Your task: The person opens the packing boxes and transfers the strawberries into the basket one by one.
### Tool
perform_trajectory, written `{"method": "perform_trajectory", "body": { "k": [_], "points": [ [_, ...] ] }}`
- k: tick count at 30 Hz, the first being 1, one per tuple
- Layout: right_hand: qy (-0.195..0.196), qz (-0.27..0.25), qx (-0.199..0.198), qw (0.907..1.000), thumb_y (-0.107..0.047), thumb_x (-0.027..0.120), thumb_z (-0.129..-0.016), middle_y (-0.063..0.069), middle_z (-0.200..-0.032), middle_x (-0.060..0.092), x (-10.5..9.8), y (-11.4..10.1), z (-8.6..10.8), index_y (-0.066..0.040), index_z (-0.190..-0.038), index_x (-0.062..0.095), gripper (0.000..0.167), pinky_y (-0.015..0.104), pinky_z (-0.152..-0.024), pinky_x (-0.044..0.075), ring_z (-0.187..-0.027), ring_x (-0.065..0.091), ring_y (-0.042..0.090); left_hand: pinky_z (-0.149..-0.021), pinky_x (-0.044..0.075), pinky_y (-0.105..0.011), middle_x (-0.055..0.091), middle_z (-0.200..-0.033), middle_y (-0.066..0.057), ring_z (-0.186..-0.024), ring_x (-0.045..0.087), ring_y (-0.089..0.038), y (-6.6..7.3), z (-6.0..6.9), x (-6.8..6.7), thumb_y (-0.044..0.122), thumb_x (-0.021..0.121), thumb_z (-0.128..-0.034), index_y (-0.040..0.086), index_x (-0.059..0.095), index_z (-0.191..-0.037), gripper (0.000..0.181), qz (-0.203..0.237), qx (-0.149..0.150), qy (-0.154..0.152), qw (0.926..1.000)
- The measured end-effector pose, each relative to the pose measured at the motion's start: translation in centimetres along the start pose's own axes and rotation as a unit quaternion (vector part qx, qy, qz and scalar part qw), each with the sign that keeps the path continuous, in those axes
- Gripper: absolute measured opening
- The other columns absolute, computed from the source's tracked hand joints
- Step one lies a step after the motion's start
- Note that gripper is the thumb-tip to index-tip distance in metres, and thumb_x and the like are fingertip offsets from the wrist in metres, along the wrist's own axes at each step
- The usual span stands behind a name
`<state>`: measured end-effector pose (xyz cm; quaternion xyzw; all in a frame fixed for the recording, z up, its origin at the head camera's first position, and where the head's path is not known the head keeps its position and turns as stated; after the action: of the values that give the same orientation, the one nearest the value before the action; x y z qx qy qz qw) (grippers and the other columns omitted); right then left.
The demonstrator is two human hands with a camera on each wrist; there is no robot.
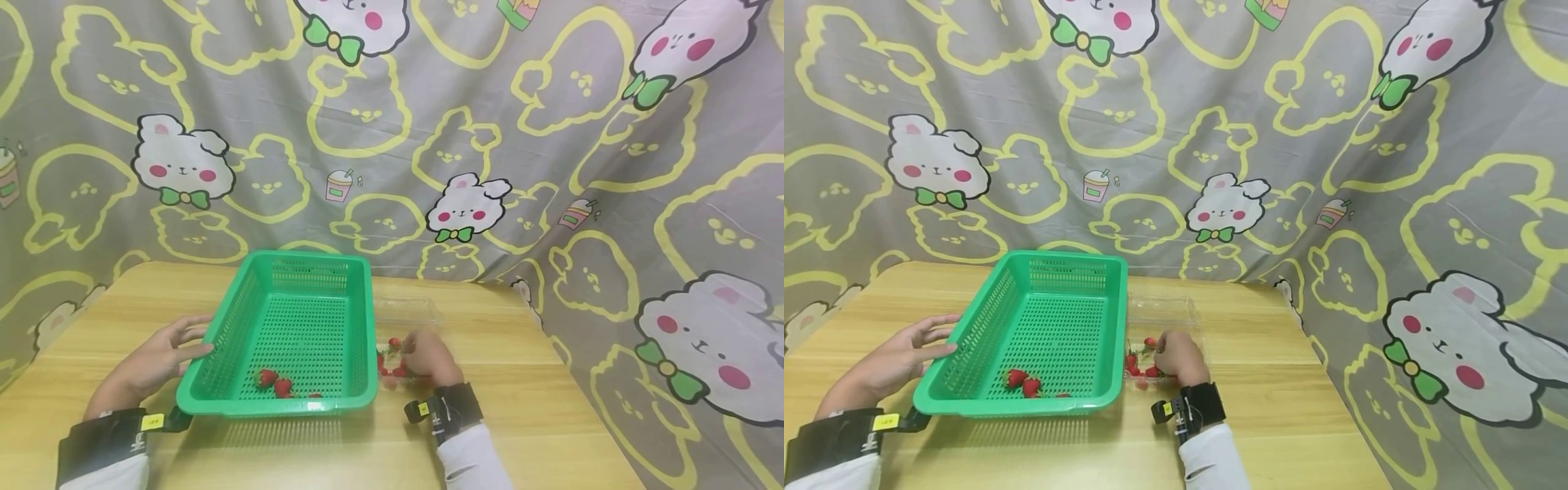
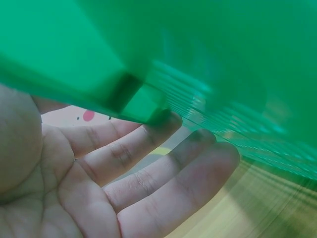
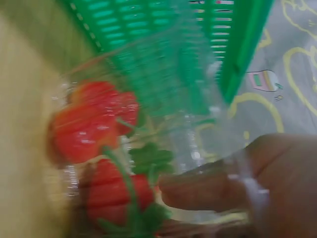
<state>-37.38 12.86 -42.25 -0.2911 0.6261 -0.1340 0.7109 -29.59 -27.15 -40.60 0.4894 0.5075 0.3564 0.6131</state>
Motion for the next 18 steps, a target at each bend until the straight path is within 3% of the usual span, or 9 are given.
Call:
{"method": "perform_trajectory", "body": {
  "k": [8, 13, 15, 18],
  "points": [
    [-0.019, 0.059, -0.002, 0.9981, -0.007, 0.067, -0.078, 0.002, -0.076, 0.059, 1.3, 0.3, -0.4, -0.009, -0.077, 0.064, 0.004, 0.033, -0.057, 0.045, -0.065, 0.052, 0.020, -0.086, 0.049, -0.051, 0.024, -0.147, -0.032, -0.114, 0.050, -0.019, 0.1, 0.0, -0.1, 0.017, 0.057, -0.0992, -0.006, 0.017, -0.148, 0.067, 0.004, -0.001, 0.004, 1.0000],
    [-0.022, 0.050, 0.009, 0.9985, -0.005, 0.064, -0.077, 0.002, -0.075, 0.059, 1.6, 0.6, -0.4, -0.009, -0.076, 0.063, 0.004, 0.031, -0.053, 0.044, -0.062, 0.052, 0.019, -0.088, 0.048, -0.055, 0.025, -0.146, -0.033, -0.119, 0.047, -0.030, 0.2, 0.1, -0.1, 0.018, 0.057, -0.0994, -0.005, 0.018, -0.148, 0.067, -0.006, -0.001, 0.005, 1.0000],
    [-0.021, 0.041, 0.014, 0.9989, -0.004, 0.063, -0.076, 0.003, -0.078, 0.059, 1.7, 0.8, -0.4, -0.008, -0.079, 0.063, 0.005, 0.031, -0.053, 0.044, -0.063, 0.052, 0.019, -0.089, 0.045, -0.060, 0.026, -0.146, -0.033, -0.123, 0.041, -0.041, 0.2, 0.1, -0.1, 0.019, 0.057, -0.0994, -0.005, 0.019, -0.148, 0.066, -0.014, -0.003, 0.007, 0.9999],
    [-0.020, 0.033, 0.018, 0.9991, -0.004, 0.063, -0.077, 0.004, -0.080, 0.060, 1.7, 0.9, -0.5, -0.008, -0.081, 0.064, 0.006, 0.031, -0.054, 0.045, -0.064, 0.053, 0.019, -0.089, 0.044, -0.063, 0.026, -0.146, -0.032, -0.125, 0.038, -0.044, 0.2, 0.1, -0.1, 0.020, 0.057, -0.0993, -0.005, 0.019, -0.148, 0.066, -0.016, -0.004, 0.008, 0.9998]
  ]
}}
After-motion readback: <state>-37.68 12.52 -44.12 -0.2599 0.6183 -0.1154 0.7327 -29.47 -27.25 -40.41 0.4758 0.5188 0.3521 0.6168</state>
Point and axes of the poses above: each hand's wrist, its own z-axis away from the middle knuckle, its own x-axis out of the palm, y = z × x, the point moved 10 cm from there along -z, towards the middle knuckle
